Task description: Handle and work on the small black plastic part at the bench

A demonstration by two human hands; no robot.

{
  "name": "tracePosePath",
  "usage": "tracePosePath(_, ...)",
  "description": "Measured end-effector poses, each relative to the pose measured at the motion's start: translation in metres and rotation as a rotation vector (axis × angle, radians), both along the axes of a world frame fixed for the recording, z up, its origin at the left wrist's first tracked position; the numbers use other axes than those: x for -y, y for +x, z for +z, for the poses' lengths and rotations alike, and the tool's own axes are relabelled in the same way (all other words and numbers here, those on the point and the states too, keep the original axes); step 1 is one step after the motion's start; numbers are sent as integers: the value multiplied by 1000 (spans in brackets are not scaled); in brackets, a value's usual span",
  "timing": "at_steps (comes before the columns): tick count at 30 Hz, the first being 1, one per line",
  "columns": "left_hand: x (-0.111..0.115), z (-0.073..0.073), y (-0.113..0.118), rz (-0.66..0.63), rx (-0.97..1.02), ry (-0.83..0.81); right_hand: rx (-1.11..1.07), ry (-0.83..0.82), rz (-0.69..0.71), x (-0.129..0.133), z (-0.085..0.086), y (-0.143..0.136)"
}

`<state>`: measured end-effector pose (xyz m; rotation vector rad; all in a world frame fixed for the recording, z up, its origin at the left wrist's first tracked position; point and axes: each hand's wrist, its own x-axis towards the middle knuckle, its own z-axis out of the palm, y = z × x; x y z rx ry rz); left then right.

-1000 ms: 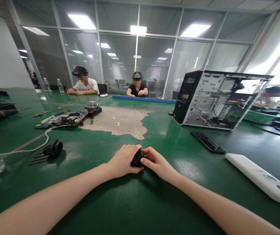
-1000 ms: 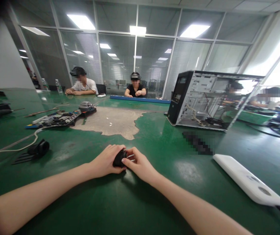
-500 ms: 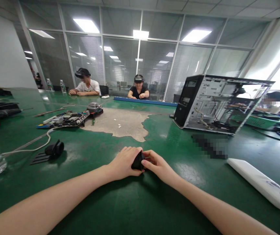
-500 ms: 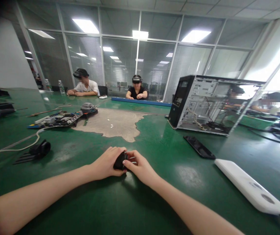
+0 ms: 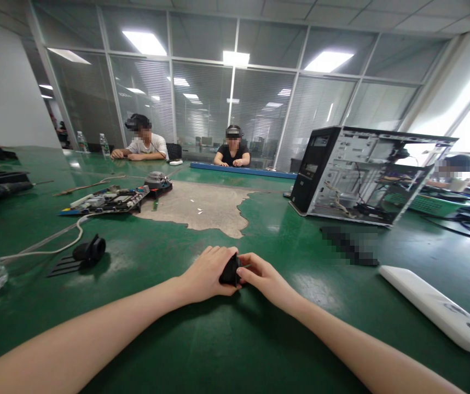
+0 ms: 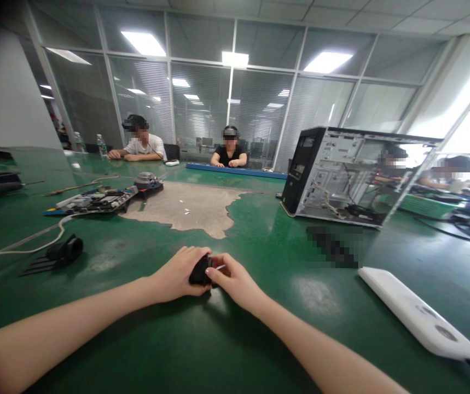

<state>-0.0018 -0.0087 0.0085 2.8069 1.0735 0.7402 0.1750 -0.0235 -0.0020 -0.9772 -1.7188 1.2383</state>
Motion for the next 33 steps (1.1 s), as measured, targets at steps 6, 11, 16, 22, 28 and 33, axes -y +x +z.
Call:
tracePosePath(6, 0, -1, 0, -3, 2, -3, -76, 61, 17, 7, 5, -1)
tracePosePath(11, 0, 0, 0, -3, -7, 7, -64, 48, -38, 1, 0, -3)
tracePosePath(16, -1, -2, 0, 0, -13, 15, 4, 39, 8, 2, -1, 0)
tracePosePath(22, -2, -5, 0, 2, 7, 14, -77, 96, 17, 8, 5, -2)
tracePosePath(28, -1, -2, 0, -5, 16, -3, -38, 46, -44, 2, 2, -3)
tracePosePath(33, -1, -3, 0, -2, 6, 4, -3, 81, -9, 6, 2, -2)
